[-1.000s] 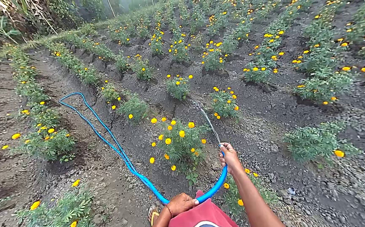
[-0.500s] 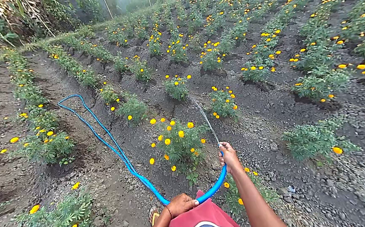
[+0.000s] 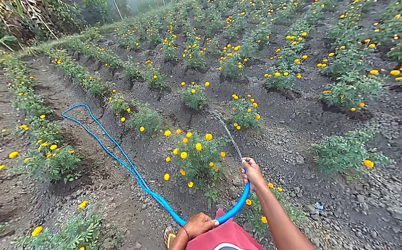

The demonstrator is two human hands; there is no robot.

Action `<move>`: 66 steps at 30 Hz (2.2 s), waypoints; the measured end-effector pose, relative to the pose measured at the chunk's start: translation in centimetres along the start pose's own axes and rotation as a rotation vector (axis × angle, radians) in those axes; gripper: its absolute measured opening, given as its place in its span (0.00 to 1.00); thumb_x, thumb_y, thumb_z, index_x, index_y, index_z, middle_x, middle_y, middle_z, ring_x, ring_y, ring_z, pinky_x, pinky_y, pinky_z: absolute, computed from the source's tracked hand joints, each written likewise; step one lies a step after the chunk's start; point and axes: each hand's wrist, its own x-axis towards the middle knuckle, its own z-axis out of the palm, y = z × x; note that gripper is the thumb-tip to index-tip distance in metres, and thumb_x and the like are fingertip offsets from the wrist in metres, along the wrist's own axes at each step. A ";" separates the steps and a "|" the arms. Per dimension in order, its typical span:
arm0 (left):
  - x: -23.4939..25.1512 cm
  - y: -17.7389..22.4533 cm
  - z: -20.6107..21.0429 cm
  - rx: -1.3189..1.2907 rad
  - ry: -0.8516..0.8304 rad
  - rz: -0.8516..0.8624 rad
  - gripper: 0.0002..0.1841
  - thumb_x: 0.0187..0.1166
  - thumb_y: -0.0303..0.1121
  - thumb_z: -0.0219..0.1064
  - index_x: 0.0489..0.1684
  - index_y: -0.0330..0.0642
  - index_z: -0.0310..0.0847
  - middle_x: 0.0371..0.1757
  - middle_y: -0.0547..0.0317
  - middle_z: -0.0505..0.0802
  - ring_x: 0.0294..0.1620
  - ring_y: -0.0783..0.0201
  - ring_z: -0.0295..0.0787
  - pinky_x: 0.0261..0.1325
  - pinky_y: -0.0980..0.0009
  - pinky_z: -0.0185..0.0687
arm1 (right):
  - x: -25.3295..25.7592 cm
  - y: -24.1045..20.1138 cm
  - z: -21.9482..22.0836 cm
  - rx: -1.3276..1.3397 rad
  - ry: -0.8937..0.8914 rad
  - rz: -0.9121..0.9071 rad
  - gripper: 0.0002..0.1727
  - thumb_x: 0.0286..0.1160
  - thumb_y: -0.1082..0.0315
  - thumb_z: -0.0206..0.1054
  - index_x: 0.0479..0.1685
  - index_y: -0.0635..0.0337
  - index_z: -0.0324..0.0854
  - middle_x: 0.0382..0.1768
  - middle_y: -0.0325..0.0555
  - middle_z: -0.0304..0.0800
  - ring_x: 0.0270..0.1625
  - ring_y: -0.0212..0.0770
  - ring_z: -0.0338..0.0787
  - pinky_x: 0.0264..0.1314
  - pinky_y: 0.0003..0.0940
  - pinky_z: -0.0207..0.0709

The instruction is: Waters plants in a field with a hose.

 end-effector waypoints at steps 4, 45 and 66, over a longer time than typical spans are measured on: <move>0.0 -0.1 0.0 0.001 0.004 0.014 0.32 0.89 0.57 0.50 0.21 0.37 0.78 0.21 0.58 0.80 0.27 0.60 0.77 0.38 0.51 0.73 | 0.0 0.2 -0.3 -0.012 0.008 0.002 0.11 0.96 0.63 0.48 0.66 0.55 0.69 0.18 0.36 0.62 0.09 0.28 0.59 0.08 0.22 0.56; -0.4 -0.3 0.4 -0.005 0.018 0.001 0.32 0.89 0.57 0.50 0.23 0.36 0.79 0.23 0.56 0.81 0.29 0.58 0.78 0.40 0.50 0.74 | -0.2 0.4 0.1 -0.050 -0.008 0.019 0.12 0.96 0.62 0.49 0.66 0.55 0.70 0.20 0.37 0.63 0.09 0.28 0.59 0.08 0.22 0.57; -0.7 -0.5 0.2 -0.017 0.056 0.004 0.34 0.88 0.60 0.49 0.25 0.36 0.80 0.24 0.54 0.82 0.30 0.56 0.80 0.41 0.47 0.75 | -1.2 -1.6 2.8 -0.104 -0.073 -0.069 0.12 0.96 0.62 0.50 0.67 0.54 0.70 0.17 0.35 0.63 0.08 0.27 0.60 0.07 0.22 0.57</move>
